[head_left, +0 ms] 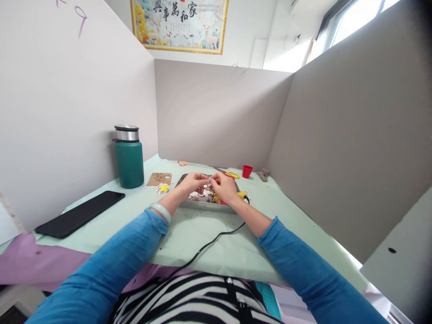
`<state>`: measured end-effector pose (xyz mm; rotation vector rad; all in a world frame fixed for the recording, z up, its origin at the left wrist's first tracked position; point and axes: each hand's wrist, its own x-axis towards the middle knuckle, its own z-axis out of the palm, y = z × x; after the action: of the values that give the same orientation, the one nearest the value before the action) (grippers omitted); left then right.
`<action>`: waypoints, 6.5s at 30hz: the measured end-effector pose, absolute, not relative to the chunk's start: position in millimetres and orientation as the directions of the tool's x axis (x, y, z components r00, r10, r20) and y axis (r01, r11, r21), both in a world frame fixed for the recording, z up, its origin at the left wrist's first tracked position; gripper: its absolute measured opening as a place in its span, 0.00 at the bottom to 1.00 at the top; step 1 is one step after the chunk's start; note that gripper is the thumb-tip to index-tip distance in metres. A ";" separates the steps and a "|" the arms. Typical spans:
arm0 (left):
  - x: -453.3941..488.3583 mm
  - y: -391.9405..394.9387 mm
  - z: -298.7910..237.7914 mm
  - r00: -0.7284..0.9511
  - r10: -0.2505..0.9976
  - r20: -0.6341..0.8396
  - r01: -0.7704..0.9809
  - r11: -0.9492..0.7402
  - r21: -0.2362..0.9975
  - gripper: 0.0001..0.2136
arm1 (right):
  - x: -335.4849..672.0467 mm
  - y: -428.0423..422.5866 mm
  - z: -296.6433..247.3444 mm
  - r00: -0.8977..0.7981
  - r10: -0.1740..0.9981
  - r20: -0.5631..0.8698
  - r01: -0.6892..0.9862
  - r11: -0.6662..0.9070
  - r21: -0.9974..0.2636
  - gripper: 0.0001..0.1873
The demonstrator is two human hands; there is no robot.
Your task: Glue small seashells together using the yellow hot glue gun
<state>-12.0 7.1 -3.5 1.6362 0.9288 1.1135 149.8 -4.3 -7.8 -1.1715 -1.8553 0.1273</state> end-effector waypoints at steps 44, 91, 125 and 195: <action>-13.0 17.2 -8.7 0.236 0.938 0.253 0.039 -0.269 0.962 0.15 | 151.1 -6.1 -8.4 -0.244 0.736 0.631 0.700 0.584 -0.410 0.10; -7.8 3.3 1.8 0.164 0.883 0.441 0.323 -0.470 0.821 0.13 | 152.3 6.0 -10.7 -0.249 0.809 0.533 0.366 0.588 -0.721 0.10; -6.7 5.9 -0.3 0.185 0.884 0.428 0.289 -0.466 0.836 0.11 | 152.5 9.8 -13.4 -0.211 0.789 0.578 0.398 0.609 -0.686 0.10; -11.7 14.6 -5.3 0.336 0.900 0.277 -0.044 -0.279 0.959 0.15 | 151.0 -10.4 -8.0 -0.275 0.602 0.749 0.758 0.616 -0.217 0.07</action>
<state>-11.7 14.6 -5.3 1.5620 0.8014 1.1393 151.0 -10.4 -8.0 -1.0730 -1.9859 -0.2297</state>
